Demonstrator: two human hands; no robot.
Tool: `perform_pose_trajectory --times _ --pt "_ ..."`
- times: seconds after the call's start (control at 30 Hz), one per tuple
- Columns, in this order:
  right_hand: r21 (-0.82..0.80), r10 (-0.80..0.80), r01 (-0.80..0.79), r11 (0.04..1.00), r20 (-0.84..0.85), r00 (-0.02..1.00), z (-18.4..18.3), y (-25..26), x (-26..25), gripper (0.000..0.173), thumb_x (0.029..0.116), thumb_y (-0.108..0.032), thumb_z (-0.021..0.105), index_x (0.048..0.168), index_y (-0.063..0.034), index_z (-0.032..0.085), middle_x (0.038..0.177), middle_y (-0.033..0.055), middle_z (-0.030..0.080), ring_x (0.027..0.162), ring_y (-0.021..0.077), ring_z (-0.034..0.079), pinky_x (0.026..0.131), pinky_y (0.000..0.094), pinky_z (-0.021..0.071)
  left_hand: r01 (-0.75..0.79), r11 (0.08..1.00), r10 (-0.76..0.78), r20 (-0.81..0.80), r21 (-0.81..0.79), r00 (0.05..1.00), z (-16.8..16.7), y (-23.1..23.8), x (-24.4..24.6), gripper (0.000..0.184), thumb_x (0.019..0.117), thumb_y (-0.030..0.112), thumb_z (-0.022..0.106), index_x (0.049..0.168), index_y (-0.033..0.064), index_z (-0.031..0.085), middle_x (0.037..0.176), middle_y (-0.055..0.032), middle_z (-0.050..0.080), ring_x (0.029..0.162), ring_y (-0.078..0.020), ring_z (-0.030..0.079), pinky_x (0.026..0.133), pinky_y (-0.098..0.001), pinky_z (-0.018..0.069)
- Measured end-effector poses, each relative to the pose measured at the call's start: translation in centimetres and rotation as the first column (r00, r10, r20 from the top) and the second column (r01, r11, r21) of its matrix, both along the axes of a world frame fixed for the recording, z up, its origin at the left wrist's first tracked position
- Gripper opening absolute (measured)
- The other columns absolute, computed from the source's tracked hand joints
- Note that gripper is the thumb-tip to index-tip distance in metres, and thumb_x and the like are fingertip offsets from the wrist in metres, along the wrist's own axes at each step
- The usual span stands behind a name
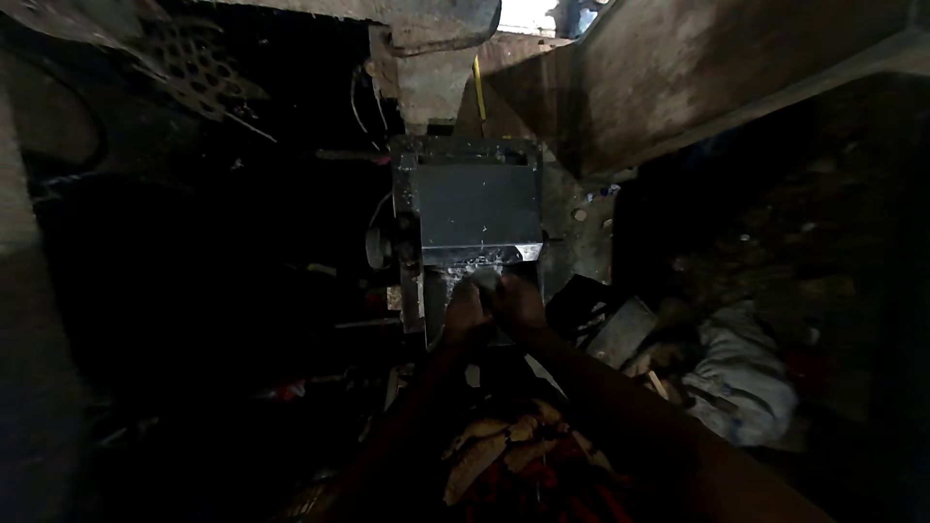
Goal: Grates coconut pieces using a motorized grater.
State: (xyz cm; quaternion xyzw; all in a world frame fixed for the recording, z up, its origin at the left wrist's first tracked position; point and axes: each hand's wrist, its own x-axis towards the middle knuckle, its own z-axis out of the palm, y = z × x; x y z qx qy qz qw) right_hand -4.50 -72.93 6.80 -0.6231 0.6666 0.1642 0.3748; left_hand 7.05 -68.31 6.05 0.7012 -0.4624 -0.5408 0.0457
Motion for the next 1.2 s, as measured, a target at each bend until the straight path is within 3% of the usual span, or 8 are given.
perform_pose_trajectory --times 0.2,0.33,0.67,0.9,1.0,1.13,1.2 --pt "-0.023 0.028 -0.028 0.999 0.016 0.999 -0.4 -0.1 0.0 0.038 0.1016 -0.042 0.059 0.103 -0.0047 0.068 0.096 0.0164 0.071 0.094 0.0351 0.070 0.084 0.0573 0.0563 -0.016 0.997 0.014 -0.023 -0.076 1.000 -0.7 0.4 0.2 0.045 0.0968 0.025 0.064 0.135 0.0021 0.058 0.138 -0.0190 0.058 0.130 -0.0316 0.056 0.108 -0.0488 0.0474" --pt "-0.051 -0.006 0.007 0.999 0.015 1.000 -0.8 -0.4 0.2 0.039 0.1001 -0.043 0.061 0.102 -0.0054 0.068 0.094 0.0160 0.070 0.092 0.0342 0.070 0.081 0.0571 0.0564 0.017 0.999 -0.017 -0.005 -0.039 1.000 0.0 0.2 0.2 0.045 0.0986 0.027 0.063 0.134 0.0010 0.058 0.136 -0.0194 0.059 0.128 -0.0322 0.058 0.107 -0.0479 0.0481" --pt "-0.101 -0.037 0.035 0.994 -0.016 0.999 -1.2 -0.5 0.5 0.039 0.1024 -0.042 0.058 0.106 -0.0049 0.069 0.102 0.0164 0.071 0.099 0.0345 0.070 0.086 0.0576 0.0557 0.075 0.996 -0.073 0.023 -0.056 0.997 -0.6 0.2 -0.2 0.050 0.0982 0.031 0.063 0.138 0.0011 0.056 0.139 -0.0212 0.056 0.131 -0.0343 0.055 0.106 -0.0494 0.0485" --pt "-0.139 -0.050 0.038 0.990 -0.088 0.995 -1.6 -0.4 0.9 0.031 0.0998 -0.034 0.061 0.104 -0.0045 0.069 0.104 0.0179 0.072 0.100 0.0358 0.071 0.084 0.0589 0.0563 -0.070 0.992 0.061 -0.082 -0.107 0.995 -0.6 1.3 0.4 0.053 0.0980 0.029 0.065 0.143 0.0036 0.053 0.144 -0.0192 0.054 0.134 -0.0314 0.053 0.111 -0.0478 0.0458" --pt "-0.139 -0.055 0.039 0.990 -0.119 0.991 -2.0 -0.4 1.0 0.033 0.0989 -0.037 0.062 0.104 -0.0057 0.071 0.107 0.0177 0.072 0.102 0.0365 0.070 0.083 0.0603 0.0560 -0.117 0.984 0.103 -0.107 -0.133 0.989 -0.1 1.9 0.6 0.053 0.1002 0.029 0.063 0.143 0.0003 0.051 0.142 -0.0222 0.055 0.132 -0.0325 0.054 0.110 -0.0481 0.0462" --pt "-0.076 -0.078 0.070 0.995 -0.105 0.991 -1.6 -0.4 1.2 0.035 0.1001 -0.037 0.062 0.115 -0.0073 0.070 0.117 0.0184 0.070 0.111 0.0378 0.067 0.091 0.0618 0.0541 -0.197 0.964 0.173 -0.142 -0.177 0.975 -0.4 2.7 0.8 0.053 0.0986 0.026 0.064 0.143 -0.0003 0.052 0.138 -0.0228 0.057 0.129 -0.0327 0.056 0.108 -0.0478 0.0480" --pt "-0.061 0.032 -0.035 0.998 -0.056 0.998 -0.8 0.1 0.7 0.033 0.1043 -0.032 0.057 0.125 -0.0073 0.066 0.119 0.0200 0.070 0.112 0.0392 0.067 0.092 0.0608 0.0543 -0.171 0.969 0.156 -0.092 -0.179 0.983 -0.1 2.8 0.6 0.054 0.1005 0.027 0.061 0.144 -0.0018 0.051 0.138 -0.0235 0.057 0.129 -0.0333 0.056 0.109 -0.0477 0.0472"
